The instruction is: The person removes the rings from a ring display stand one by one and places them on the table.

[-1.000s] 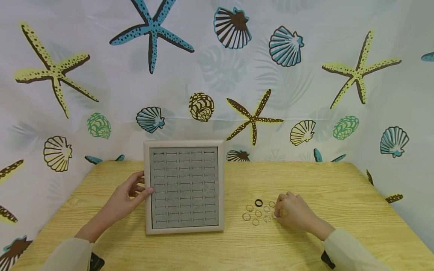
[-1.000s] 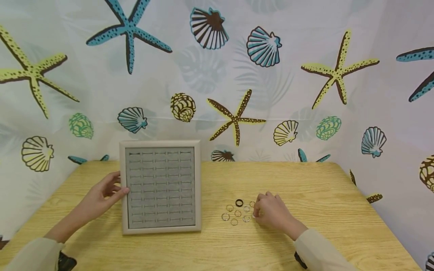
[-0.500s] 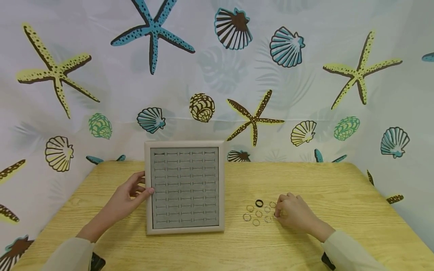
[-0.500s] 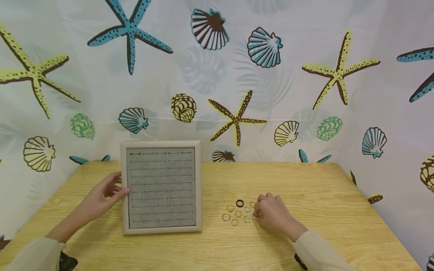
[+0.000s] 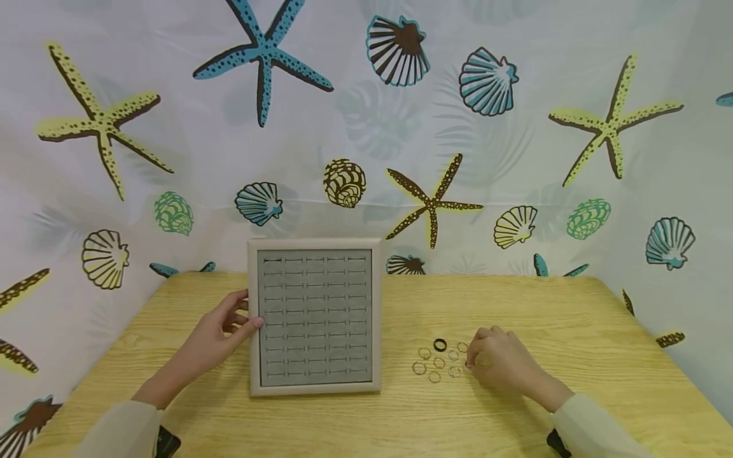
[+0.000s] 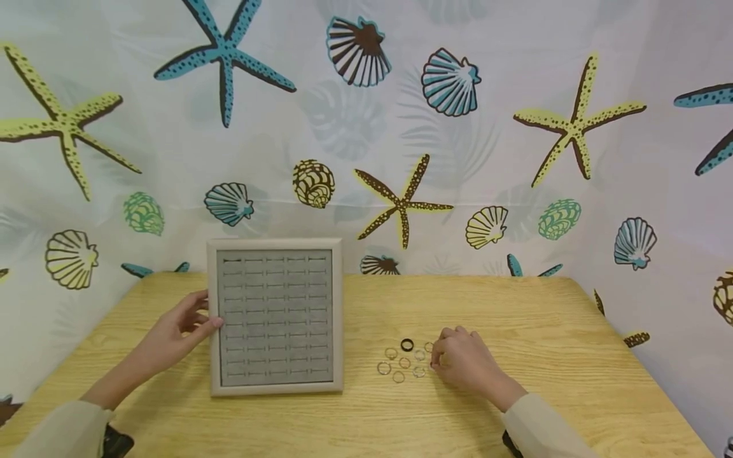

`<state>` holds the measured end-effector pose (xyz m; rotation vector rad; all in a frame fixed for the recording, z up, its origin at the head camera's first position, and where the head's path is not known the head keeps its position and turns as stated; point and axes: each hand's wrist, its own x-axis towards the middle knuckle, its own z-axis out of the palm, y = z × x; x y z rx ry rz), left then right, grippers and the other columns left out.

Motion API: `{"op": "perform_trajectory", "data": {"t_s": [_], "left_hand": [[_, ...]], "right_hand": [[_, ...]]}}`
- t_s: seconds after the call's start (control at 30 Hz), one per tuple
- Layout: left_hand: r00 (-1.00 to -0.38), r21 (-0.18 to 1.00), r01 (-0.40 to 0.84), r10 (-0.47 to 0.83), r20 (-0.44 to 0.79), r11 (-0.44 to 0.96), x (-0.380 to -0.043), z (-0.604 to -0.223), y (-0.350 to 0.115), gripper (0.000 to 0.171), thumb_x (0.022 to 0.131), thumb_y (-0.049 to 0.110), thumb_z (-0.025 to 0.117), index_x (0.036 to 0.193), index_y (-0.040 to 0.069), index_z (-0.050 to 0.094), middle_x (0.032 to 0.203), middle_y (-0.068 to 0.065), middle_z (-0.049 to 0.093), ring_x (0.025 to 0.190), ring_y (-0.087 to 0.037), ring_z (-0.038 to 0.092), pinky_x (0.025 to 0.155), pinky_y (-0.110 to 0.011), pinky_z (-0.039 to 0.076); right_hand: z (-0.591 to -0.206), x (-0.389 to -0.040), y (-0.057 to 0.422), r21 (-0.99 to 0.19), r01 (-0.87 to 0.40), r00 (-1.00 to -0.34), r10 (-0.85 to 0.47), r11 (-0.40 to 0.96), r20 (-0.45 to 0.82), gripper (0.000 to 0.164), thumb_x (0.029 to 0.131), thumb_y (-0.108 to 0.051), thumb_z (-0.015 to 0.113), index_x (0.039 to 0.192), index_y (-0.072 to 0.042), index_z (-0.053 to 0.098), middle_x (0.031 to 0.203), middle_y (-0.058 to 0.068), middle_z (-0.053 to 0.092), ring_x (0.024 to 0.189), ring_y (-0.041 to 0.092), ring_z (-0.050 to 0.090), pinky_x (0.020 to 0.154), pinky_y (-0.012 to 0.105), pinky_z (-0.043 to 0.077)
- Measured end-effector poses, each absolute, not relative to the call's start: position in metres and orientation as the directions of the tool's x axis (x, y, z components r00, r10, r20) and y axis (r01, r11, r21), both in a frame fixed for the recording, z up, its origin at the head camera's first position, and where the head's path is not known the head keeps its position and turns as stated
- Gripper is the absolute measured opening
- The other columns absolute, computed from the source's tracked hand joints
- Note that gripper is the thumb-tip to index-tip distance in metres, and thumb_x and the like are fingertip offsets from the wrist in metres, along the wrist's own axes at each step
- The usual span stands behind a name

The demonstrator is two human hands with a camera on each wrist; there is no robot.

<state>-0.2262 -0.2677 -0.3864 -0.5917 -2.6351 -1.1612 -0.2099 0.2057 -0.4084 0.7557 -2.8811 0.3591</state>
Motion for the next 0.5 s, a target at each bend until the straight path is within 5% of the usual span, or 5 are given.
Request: {"op": "perform_trajectory", "data": {"t_s": [0.3, 0.5], "left_hand": [[-0.909, 0.635, 0.416, 0.301, 0.287, 0.651, -0.218, -0.381, -0.266, 0.048, 0.092, 0.025, 0.054, 0.133, 0.004, 0.038, 0.114, -0.015, 0.057, 0.092, -0.024, 0.062, 0.07, -0.026, 0.049], [-0.912, 0.514, 0.406, 0.299, 0.281, 0.756, -0.21, -0.372, -0.275, 0.055, 0.092, 0.033, 0.053, 0.135, 0.003, 0.037, 0.121, -0.018, 0.053, 0.106, -0.033, 0.055, 0.083, -0.048, 0.045]], "right_hand": [[-0.392, -0.208, 0.222, -0.201, -0.477, -0.853, -0.396, 0.856, 0.339, 0.021, 0.073, -0.019, 0.076, 0.091, -0.015, 0.066, 0.092, -0.002, 0.06, 0.082, 0.017, 0.052, 0.065, 0.035, 0.039], [-0.377, -0.208, 0.243, -0.213, -0.45, -0.823, -0.311, 0.867, 0.475, 0.038, 0.078, -0.026, 0.072, 0.11, -0.01, 0.059, 0.105, 0.008, 0.056, 0.09, 0.027, 0.051, 0.069, 0.045, 0.04]]}}
